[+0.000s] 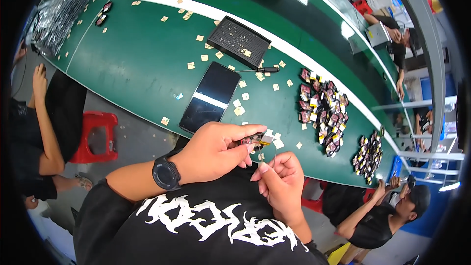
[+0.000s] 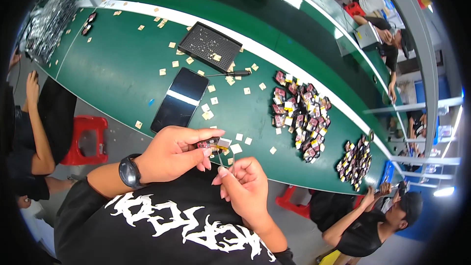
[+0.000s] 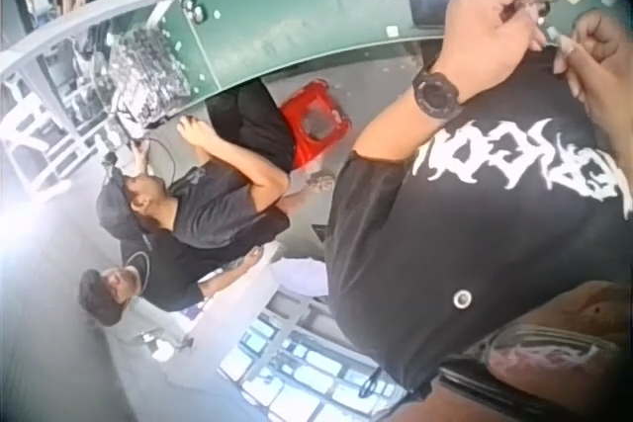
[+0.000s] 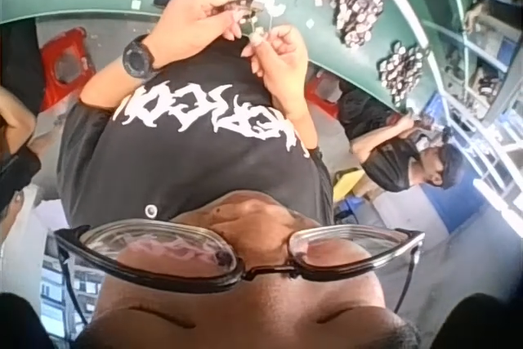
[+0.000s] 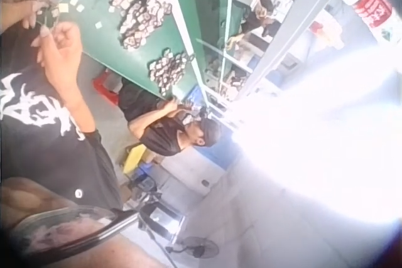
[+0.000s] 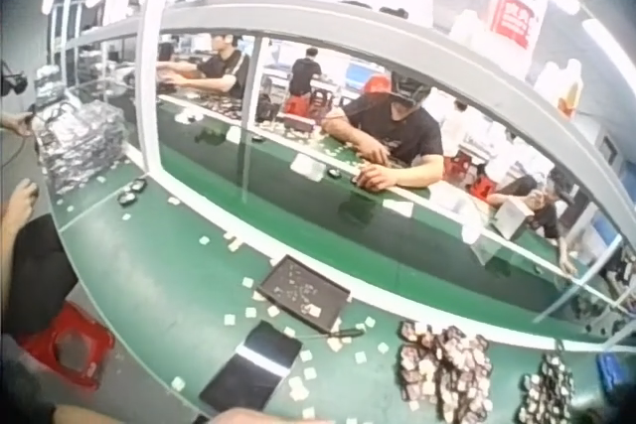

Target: Manually attaching small adhesive pieces and components to circuit boards at a factory assembly line station.

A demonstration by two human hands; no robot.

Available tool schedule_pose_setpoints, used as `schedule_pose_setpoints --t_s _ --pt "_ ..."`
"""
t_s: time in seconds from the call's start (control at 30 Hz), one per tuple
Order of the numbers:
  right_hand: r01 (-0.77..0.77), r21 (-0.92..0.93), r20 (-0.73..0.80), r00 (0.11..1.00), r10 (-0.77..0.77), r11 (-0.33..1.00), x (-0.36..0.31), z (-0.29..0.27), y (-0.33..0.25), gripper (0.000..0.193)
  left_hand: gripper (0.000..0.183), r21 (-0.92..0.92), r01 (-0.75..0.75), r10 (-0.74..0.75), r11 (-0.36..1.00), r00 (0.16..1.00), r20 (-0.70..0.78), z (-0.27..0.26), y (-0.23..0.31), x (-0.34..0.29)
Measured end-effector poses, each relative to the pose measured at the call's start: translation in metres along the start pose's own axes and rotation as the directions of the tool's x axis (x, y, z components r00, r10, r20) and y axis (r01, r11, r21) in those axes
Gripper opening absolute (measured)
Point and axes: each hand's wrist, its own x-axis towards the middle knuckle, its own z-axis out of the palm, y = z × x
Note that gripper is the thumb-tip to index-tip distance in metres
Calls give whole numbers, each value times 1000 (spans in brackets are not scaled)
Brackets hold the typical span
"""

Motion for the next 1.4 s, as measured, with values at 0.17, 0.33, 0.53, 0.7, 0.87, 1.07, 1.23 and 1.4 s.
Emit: schedule_pose_setpoints --t_s 0.17,0.33,0.53,0.7,0.87,1.07,1.23,1.4 --pt "34 -23 131 991 -31 999 -2 -12 11 14 44 -248 102 -87 963 994 71 -6 -5 -5" --pt "135 76 14 991 -136 988 -6 -21 12 20 42 -284 114 -97 952 993 74 -4 -3 -9" --pt "378 -238 82 926 -369 895 26 -3 -19 26 39 -168 134 -125 977 990 63 -1 -2 -12" --pt "323 -453 121 946 -302 831 25 1 -14 15 37 -58 116 -117 992 993 -15 4 0 -15" --pt "199 -234 28 980 -198 952 19 16 -8 9 36 -15 46 -48 999 994 -103 4 -7 -18" --pt "316 -212 -90 936 -340 925 19 25 21 10 35 84 -23 36 996 989 -146 4 -8 -16" --pt "321 -312 -86 928 -363 894 23 28 28 13 35 176 -38 64 984 988 -142 0 -12 -18" --pt "282 -264 -137 936 -325 922 19 36 20 9 37 151 -17 35 988 992 -120 -3 -17 -11"
